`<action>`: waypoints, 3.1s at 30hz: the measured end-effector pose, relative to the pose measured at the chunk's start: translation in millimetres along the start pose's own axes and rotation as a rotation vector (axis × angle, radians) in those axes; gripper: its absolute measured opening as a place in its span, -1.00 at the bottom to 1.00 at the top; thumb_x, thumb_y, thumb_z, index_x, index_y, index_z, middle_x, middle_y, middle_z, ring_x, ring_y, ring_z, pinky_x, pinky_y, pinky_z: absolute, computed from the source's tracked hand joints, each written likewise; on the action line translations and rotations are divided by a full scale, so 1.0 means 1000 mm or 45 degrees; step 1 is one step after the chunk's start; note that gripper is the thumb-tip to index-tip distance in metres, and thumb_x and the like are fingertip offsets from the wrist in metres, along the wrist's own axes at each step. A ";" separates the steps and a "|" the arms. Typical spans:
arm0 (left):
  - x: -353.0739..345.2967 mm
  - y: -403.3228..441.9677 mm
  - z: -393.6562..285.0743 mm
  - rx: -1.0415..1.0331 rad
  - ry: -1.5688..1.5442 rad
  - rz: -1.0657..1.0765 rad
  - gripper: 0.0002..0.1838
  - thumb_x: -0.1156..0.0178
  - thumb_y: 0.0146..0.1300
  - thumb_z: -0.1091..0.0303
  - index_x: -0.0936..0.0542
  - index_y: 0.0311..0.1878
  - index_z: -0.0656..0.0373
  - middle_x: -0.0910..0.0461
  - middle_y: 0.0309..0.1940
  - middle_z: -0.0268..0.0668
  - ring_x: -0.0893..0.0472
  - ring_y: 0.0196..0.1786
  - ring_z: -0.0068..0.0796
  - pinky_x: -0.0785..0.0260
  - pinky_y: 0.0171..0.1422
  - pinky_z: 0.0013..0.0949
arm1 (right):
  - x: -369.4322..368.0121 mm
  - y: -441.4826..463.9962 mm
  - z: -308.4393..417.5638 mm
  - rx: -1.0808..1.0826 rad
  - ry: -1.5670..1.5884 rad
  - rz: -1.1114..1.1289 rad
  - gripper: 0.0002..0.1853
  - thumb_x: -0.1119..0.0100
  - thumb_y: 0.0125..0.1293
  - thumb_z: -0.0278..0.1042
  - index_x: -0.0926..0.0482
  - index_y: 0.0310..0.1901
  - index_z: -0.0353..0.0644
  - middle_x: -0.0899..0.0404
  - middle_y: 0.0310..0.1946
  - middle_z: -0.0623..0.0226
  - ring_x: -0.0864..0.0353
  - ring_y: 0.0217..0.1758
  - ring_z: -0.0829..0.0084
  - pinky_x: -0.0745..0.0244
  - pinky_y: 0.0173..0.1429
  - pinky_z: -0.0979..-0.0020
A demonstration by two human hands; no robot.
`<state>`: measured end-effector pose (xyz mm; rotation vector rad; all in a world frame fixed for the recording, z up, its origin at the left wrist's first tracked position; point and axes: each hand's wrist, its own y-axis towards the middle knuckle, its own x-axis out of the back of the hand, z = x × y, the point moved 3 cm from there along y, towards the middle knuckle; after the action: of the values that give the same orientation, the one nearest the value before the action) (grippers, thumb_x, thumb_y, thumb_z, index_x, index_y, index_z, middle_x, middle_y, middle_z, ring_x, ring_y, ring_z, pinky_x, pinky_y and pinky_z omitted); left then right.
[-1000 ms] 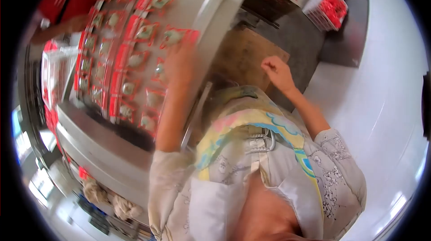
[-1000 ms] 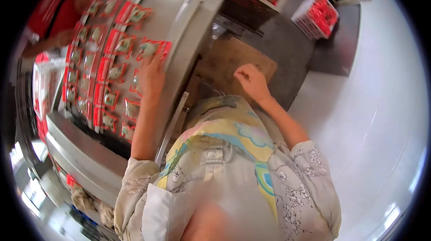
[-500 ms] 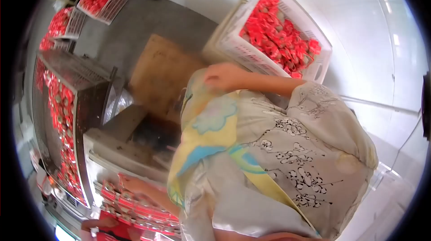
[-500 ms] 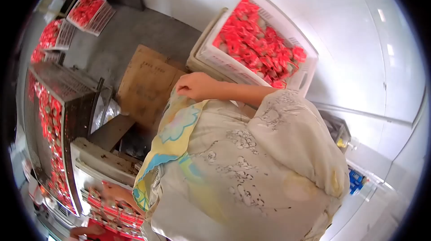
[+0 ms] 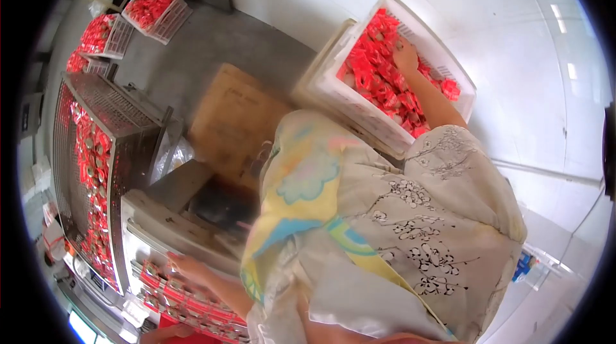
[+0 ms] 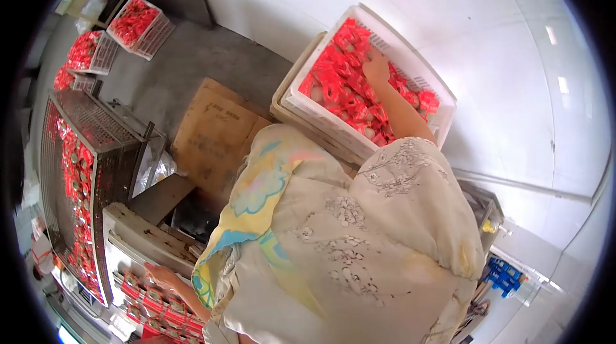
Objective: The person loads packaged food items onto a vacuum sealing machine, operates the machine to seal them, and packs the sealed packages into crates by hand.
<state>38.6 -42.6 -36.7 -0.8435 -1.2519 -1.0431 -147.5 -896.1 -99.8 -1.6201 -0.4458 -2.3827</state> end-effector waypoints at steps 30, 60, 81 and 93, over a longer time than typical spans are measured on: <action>0.071 0.025 -0.194 0.397 -3.222 1.235 -0.54 0.06 0.46 0.08 -0.40 0.15 0.32 -0.54 0.00 -0.19 -0.57 0.05 -0.27 -0.41 0.15 -0.14 | 0.057 -0.342 0.543 2.420 0.939 1.094 -0.76 -0.16 0.19 -0.54 -0.57 -0.09 -0.20 -0.63 -0.11 0.32 -0.56 -0.25 0.29 -0.51 -0.12 0.37; 0.013 0.083 0.074 1.198 -1.369 -0.007 -0.29 -0.41 0.03 0.25 -0.37 0.25 0.24 -0.58 -0.51 -0.33 -0.57 -0.44 -0.51 -0.37 -0.33 -0.36 | -0.122 -0.702 0.757 2.786 -0.227 2.396 -0.69 -0.34 0.10 -0.15 -0.68 -0.32 -0.28 -0.65 -0.50 0.24 -0.59 -0.43 0.48 -0.47 -0.27 0.41; 0.007 0.090 0.059 1.305 -0.943 0.244 -0.24 -0.36 0.06 0.24 -0.27 0.34 0.13 -0.66 -0.31 -0.15 -0.64 -0.16 -0.10 -0.44 -0.10 -0.11 | -0.148 -0.728 0.775 2.986 -0.887 2.524 -0.62 -0.37 0.07 -0.07 -0.64 -0.35 -0.29 -0.63 -0.51 0.24 -0.57 -0.44 0.37 -0.44 -0.31 0.30; 0.031 0.092 0.035 1.165 -0.684 -0.334 -0.47 -0.38 0.01 0.29 -0.47 0.07 0.17 -0.59 -0.21 -0.14 -0.58 -0.10 -0.12 -0.45 -0.07 -0.16 | -0.157 -0.731 0.771 2.796 -0.814 2.458 -0.55 -0.29 0.16 0.01 -0.67 -0.29 -0.34 -0.63 -0.53 0.24 -0.54 -0.53 0.48 -0.46 -0.39 0.39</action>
<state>114.2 15.7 2.8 -0.2323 -2.0951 -0.3228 318.0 71.3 -69.8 -0.4742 -0.5672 0.4983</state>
